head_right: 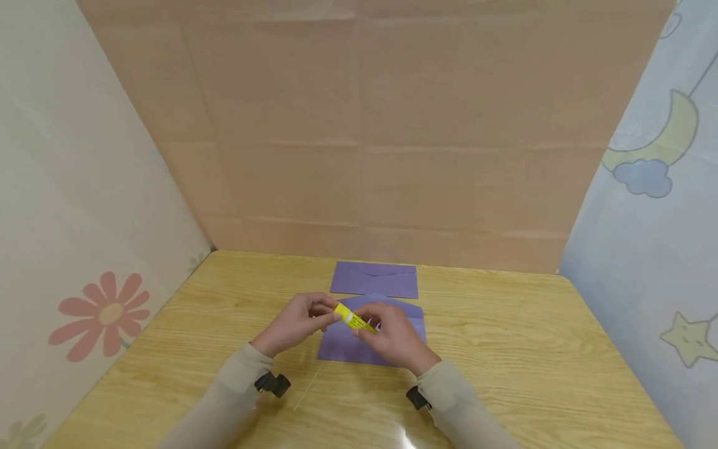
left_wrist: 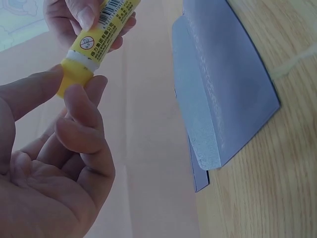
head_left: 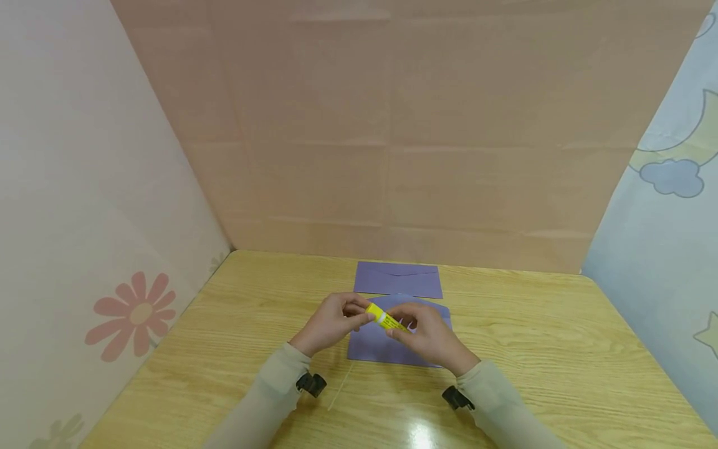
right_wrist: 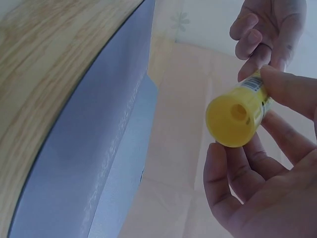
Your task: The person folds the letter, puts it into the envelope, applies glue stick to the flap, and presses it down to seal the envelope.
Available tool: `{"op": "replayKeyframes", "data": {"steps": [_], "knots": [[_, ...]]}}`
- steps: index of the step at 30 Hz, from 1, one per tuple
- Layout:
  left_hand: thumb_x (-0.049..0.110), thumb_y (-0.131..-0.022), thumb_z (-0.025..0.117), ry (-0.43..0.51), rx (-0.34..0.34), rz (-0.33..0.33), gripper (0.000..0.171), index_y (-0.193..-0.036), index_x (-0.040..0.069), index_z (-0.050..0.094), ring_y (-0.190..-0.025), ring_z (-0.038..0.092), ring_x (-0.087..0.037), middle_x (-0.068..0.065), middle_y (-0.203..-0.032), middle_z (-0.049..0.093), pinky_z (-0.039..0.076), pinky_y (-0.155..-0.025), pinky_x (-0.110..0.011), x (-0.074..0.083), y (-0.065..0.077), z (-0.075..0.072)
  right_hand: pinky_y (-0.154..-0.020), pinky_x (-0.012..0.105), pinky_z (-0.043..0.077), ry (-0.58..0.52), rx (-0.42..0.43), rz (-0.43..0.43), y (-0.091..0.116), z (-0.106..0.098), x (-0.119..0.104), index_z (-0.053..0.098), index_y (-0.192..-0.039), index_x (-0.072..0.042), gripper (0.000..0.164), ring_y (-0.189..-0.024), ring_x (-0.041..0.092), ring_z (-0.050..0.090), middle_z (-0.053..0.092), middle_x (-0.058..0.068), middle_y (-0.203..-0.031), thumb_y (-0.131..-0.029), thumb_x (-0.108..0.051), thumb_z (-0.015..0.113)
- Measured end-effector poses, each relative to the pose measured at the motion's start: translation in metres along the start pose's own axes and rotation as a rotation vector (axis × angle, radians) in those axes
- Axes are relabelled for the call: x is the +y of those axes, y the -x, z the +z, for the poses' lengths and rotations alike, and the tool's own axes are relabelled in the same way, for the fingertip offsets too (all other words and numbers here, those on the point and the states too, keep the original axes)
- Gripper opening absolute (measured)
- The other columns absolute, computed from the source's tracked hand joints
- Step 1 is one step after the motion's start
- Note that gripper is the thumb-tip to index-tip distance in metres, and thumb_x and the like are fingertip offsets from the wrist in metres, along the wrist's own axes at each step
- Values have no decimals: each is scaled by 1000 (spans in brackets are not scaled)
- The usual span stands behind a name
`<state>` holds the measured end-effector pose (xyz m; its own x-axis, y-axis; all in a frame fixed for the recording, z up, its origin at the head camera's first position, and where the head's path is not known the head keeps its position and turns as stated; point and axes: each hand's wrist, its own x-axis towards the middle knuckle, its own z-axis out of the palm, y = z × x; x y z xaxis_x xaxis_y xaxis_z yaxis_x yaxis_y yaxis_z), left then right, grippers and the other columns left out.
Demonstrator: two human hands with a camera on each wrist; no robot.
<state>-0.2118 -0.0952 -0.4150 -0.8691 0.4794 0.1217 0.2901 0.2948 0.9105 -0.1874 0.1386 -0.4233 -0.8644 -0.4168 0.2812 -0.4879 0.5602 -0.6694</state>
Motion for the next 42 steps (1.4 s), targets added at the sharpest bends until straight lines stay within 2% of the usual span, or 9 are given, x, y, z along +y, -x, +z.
{"op": "replayKeyframes", "data": {"steps": [11, 17, 22, 24, 26, 29, 33, 37, 42], "knots": [[19, -96, 69, -26, 3, 5, 23, -116, 5, 69, -97, 70, -36, -7, -104, 74, 57, -79, -49, 0, -1, 4, -75, 32, 49, 5, -6, 10, -1, 0, 2, 74, -112, -16, 22, -80, 6, 57, 68, -8, -100, -91, -22, 75], [19, -97, 68, -22, -3, -1, 23, -115, 6, 70, -97, 69, -36, -5, -103, 73, 57, -80, -51, 0, -2, 4, -73, 29, 48, 2, -16, 11, -1, 0, 3, 74, -112, -17, 21, -80, 6, 58, 68, -8, -99, -91, -21, 75], [23, -94, 72, -29, -42, 1, 32, -121, 6, 68, -91, 69, -29, -3, -102, 73, 58, -75, -36, -2, -5, 1, -74, 30, 50, -40, -37, 48, 1, -1, 6, 72, -114, -20, 22, -82, 9, 62, 69, -10, -101, -91, -21, 74], [23, -91, 76, -72, -60, 2, 42, -128, 6, 65, -87, 66, -26, -6, -106, 72, 55, -71, -31, -5, -7, 1, -76, 31, 51, -63, -36, 92, 3, -2, 9, 69, -114, -20, 24, -85, 10, 64, 69, -8, -101, -91, -21, 75], [24, -86, 80, -160, -74, -9, 57, -136, 5, 59, -87, 64, -25, -10, -113, 69, 54, -72, -33, -8, -9, 2, -76, 31, 53, -89, -12, 151, 4, -4, 13, 67, -113, -17, 26, -88, 13, 65, 68, -5, -101, -89, -17, 76], [27, -77, 88, -363, -68, -32, 78, -142, 3, 52, -105, 61, -33, -16, -128, 62, 53, -86, -43, -16, -12, 5, -75, 32, 56, -115, 66, 241, 6, -10, 21, 63, -112, -10, 30, -92, 18, 68, 67, 3, -103, -85, -12, 78], [32, -66, 94, -579, -47, -74, 98, -147, 4, 46, -130, 45, -41, -18, -142, 50, 44, -104, -53, -26, -13, 10, -73, 34, 57, -78, 169, 309, 8, -26, 35, 60, -111, -5, 34, -95, 25, 68, 69, 9, -105, -84, -12, 79], [34, -62, 97, -653, -47, -85, 108, -150, 3, 41, -129, 42, -39, -18, -148, 45, 45, -103, -51, -33, -14, 12, -70, 33, 55, 7, 226, 359, 9, -42, 49, 59, -112, -4, 34, -95, 27, 66, 70, 11, -105, -86, -17, 78], [38, -63, 96, -698, -60, -84, 113, -152, 3, 37, -128, 42, -36, -17, -151, 43, 45, -104, -46, -37, -17, 13, -72, 37, 53, 96, 292, 435, 11, -59, 66, 57, -114, -1, 38, -93, 30, 66, 71, 17, -107, -87, -19, 76]]}}
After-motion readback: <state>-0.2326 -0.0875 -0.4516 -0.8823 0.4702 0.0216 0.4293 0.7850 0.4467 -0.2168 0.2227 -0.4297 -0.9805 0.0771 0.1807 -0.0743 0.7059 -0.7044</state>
